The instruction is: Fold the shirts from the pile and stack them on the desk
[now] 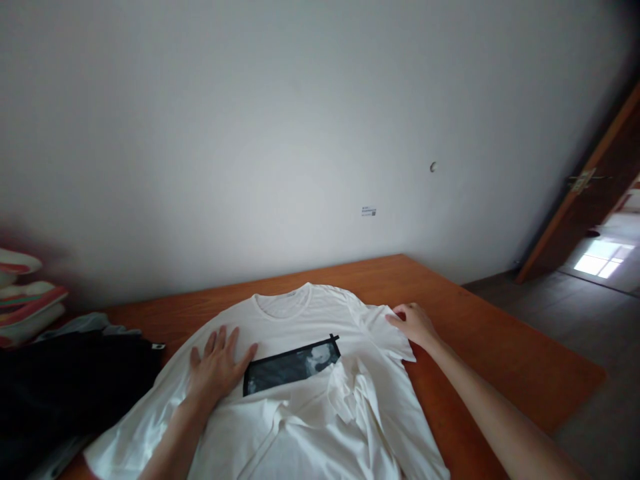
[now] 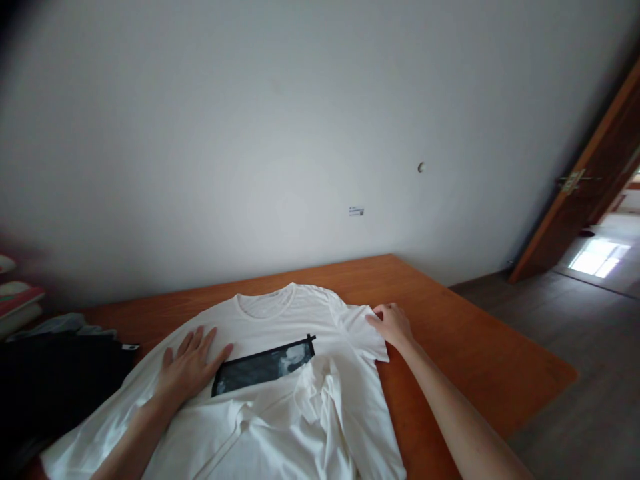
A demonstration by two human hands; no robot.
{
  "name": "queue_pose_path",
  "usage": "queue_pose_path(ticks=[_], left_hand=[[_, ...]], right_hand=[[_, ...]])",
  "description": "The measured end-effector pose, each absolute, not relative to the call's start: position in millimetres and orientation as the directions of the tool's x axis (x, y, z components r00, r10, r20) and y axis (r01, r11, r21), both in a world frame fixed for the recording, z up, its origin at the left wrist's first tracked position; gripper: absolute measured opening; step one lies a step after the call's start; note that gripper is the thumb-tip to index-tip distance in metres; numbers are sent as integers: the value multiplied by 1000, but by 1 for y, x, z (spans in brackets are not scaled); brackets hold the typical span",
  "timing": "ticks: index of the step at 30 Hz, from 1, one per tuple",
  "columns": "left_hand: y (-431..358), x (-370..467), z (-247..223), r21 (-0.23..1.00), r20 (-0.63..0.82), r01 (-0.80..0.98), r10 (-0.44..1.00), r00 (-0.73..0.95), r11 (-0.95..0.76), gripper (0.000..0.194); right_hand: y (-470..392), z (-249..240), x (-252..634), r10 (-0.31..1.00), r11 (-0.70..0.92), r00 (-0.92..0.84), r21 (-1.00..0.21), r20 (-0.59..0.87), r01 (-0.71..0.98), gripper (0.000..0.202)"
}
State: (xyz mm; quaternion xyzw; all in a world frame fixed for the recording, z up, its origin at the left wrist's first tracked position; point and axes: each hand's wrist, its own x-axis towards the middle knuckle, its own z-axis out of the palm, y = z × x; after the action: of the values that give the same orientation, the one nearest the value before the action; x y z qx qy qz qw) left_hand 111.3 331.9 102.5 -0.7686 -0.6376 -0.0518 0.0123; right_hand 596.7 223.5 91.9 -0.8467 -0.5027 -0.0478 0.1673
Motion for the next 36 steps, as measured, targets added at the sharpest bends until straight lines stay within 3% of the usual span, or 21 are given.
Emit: queue_pose_path(ticks=[5,8,9,11,14,21,27,31,36], left_hand=[[330,114,101,77,110,982,980,165,-174,74],[329,115,101,142,158,973,975,158,-181,66],[329,115,101,192,186,964,971,151,-187,62],[329,113,103,403,244,892,963,112,-206,54],[333,107,108,715,277,662,960,28,-226,45],[348,77,117,957,144,278,969,-200,-85,35],[349,24,139,990,-71,-134,973,-220,42,24],[342,-8,149,851,-258,-504,953,-161,145,28],[341,-24,152,826,-270,-550,942,-197,122,32]], right_hand=[[225,110,571,811,-478,506,-165,295,863,25],[238,121,530,871,-300,336,-152,358,942,25],[244,124,513,894,-221,273,-180,355,959,21],[258,125,475,915,-88,185,-271,359,959,22],[278,116,423,917,68,86,-365,390,928,26],[292,69,383,873,148,44,-350,485,925,34],[294,53,397,850,215,-5,-339,527,916,37],[296,51,399,843,242,-12,-359,537,901,34],[296,51,404,851,249,-19,-370,525,895,34]])
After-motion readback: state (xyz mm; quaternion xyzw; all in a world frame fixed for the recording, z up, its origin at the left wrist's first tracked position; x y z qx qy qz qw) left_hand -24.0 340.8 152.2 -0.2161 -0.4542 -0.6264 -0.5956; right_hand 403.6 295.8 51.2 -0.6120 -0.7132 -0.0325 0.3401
